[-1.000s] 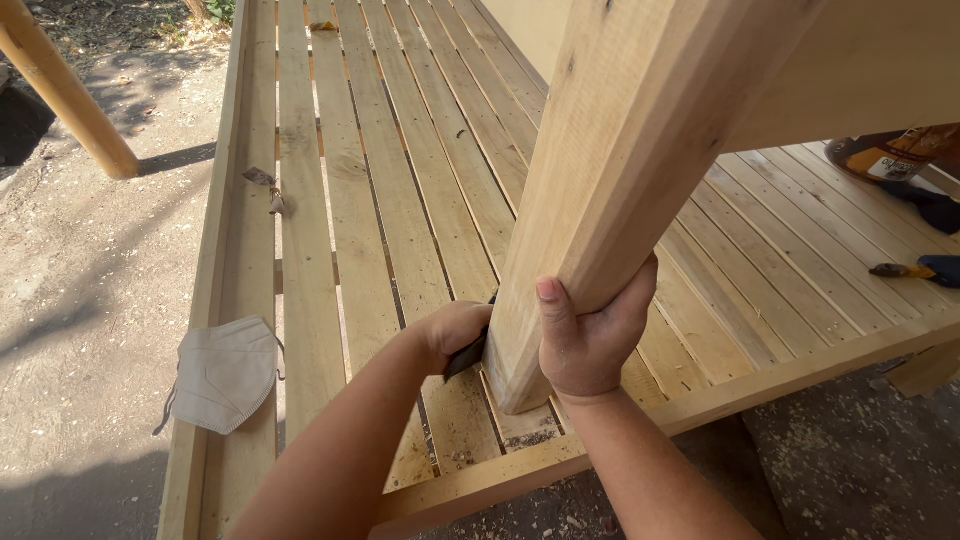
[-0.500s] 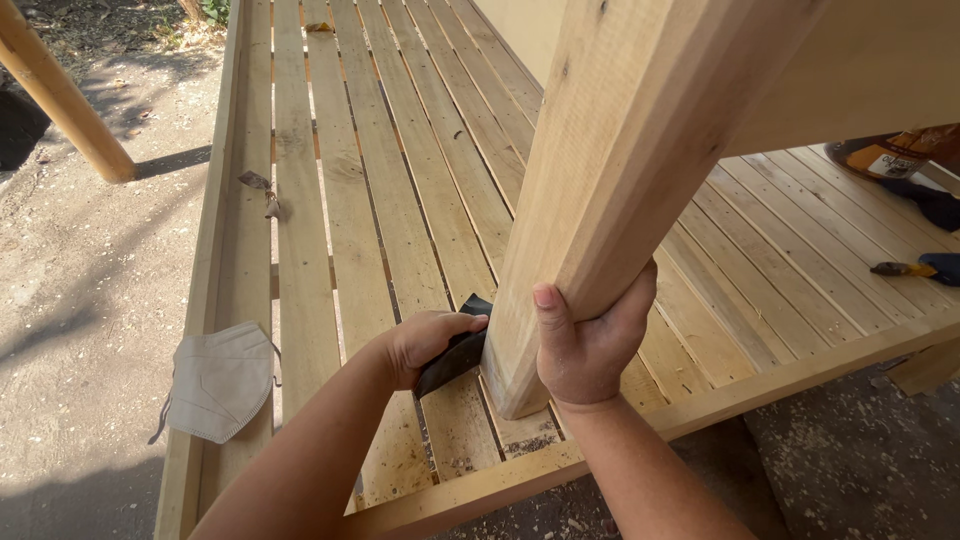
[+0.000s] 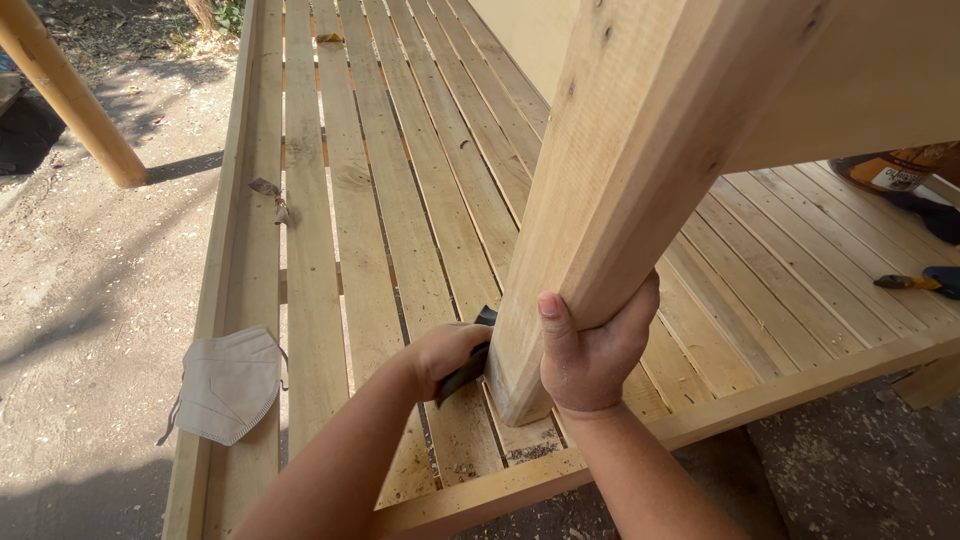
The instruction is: The person sands a slatted wooden bench frame outdoors, first rubbing sandpaper along the top rails and edges by hand, then using a sanding block on the legs and lower frame, working around the corners and sides of the furniture piece.
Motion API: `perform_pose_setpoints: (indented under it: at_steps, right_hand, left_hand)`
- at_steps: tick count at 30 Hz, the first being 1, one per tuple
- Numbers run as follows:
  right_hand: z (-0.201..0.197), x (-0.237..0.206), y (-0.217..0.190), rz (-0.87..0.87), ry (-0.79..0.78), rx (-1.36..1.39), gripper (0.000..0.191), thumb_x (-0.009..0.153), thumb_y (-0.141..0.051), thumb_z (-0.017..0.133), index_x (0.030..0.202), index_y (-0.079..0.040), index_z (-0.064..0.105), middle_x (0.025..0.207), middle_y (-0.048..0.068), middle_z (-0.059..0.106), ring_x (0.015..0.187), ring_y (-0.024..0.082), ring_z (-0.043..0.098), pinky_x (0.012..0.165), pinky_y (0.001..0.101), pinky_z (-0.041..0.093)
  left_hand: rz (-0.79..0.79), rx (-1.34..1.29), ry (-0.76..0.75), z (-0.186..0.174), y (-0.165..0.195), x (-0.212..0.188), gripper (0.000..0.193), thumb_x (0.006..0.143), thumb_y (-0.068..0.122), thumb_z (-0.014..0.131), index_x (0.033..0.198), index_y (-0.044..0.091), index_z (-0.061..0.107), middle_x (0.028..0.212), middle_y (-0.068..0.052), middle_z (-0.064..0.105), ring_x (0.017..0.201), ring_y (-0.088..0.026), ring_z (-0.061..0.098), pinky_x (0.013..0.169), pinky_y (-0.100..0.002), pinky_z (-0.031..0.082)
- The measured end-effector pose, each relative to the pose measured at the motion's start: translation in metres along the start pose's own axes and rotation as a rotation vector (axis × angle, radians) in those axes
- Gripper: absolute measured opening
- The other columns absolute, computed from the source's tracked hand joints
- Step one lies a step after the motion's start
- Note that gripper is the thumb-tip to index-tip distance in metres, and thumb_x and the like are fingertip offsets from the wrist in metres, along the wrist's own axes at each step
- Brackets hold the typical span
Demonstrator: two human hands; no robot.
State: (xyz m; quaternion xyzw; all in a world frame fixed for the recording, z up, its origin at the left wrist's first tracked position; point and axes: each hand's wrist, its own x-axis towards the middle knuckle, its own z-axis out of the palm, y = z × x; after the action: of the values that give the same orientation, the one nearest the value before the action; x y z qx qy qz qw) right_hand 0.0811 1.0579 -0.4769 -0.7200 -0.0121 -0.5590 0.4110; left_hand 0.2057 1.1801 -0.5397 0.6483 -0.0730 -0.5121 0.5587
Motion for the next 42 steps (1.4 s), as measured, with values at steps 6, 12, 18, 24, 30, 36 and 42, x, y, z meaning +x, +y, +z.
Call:
perform_pose_setpoints:
  at_steps: [6, 12, 18, 24, 30, 36, 42]
  right_hand:
    - [0.003, 0.007, -0.01, -0.104, 0.027, -0.136, 0.084, 0.106, -0.056, 0.061, 0.157, 0.003, 0.03, 0.147, 0.019, 0.042, 0.139, 0.028, 0.044, 0.125, 0.044, 0.036]
    - [0.005, 0.021, -0.032, -0.159, 0.045, -0.064, 0.073, 0.11, -0.06, 0.045, 0.149, 0.002, 0.043, 0.149, 0.017, 0.049, 0.134, 0.029, 0.053, 0.114, 0.0411, 0.042]
    - [0.005, 0.028, -0.04, -0.173, 0.068, -0.076, 0.074, 0.109, -0.061, 0.045, 0.146, 0.003, 0.044, 0.151, 0.019, 0.048, 0.137, 0.031, 0.051, 0.118, 0.044, 0.04]
    - [0.004, 0.024, -0.039, -0.163, 0.072, -0.107, 0.074, 0.11, -0.06, 0.044, 0.148, 0.003, 0.043, 0.154, 0.021, 0.044, 0.145, 0.035, 0.045, 0.124, 0.0481, 0.034]
    - [0.004, 0.024, -0.04, -0.154, 0.064, -0.138, 0.072, 0.11, -0.059, 0.043, 0.147, 0.002, 0.045, 0.156, 0.022, 0.043, 0.147, 0.035, 0.043, 0.125, 0.0494, 0.034]
    - [0.003, 0.026, -0.04, -0.161, 0.058, -0.156, 0.075, 0.11, -0.061, 0.041, 0.152, 0.002, 0.04, 0.159, 0.02, 0.04, 0.15, 0.034, 0.04, 0.128, 0.0501, 0.032]
    - [0.004, 0.023, -0.041, -0.147, 0.057, -0.148, 0.078, 0.111, -0.062, 0.04, 0.156, 0.002, 0.037, 0.162, 0.023, 0.034, 0.155, 0.035, 0.035, 0.129, 0.0499, 0.03]
  left_hand:
    - [0.192, -0.071, 0.028, 0.029, 0.042, -0.024, 0.055, 0.099, 0.048, 0.051, 0.117, 0.001, 0.071, 0.094, -0.009, 0.068, 0.07, -0.014, 0.056, 0.062, -0.028, 0.048]
    - [0.608, -0.354, -0.111, 0.025, 0.118, -0.073, 0.057, 0.098, 0.048, 0.053, 0.12, -0.003, 0.068, 0.105, -0.011, 0.07, 0.083, -0.015, 0.064, 0.076, -0.028, 0.056]
    - [0.263, -0.169, 0.107, 0.037, 0.044, -0.057, 0.055, 0.098, 0.047, 0.053, 0.127, 0.004, 0.071, 0.109, -0.008, 0.068, 0.091, -0.016, 0.057, 0.081, -0.03, 0.047]
    - [0.439, -0.271, -0.022, 0.032, 0.081, -0.051, 0.061, 0.096, 0.05, 0.052, 0.127, 0.0, 0.067, 0.115, -0.009, 0.072, 0.101, -0.015, 0.065, 0.093, -0.027, 0.05]
    - [0.586, -0.31, -0.057, 0.033, 0.115, -0.061, 0.062, 0.097, 0.05, 0.052, 0.124, -0.004, 0.066, 0.108, -0.013, 0.07, 0.097, -0.02, 0.064, 0.09, -0.032, 0.052]
    - [0.253, -0.087, 0.112, 0.039, 0.038, -0.065, 0.062, 0.099, 0.051, 0.049, 0.129, 0.001, 0.068, 0.111, -0.01, 0.068, 0.096, -0.019, 0.058, 0.089, -0.032, 0.047]
    - [0.53, -0.227, -0.046, 0.031, 0.12, -0.059, 0.069, 0.1, 0.054, 0.047, 0.127, -0.008, 0.065, 0.108, -0.016, 0.07, 0.096, -0.02, 0.066, 0.089, -0.031, 0.053]
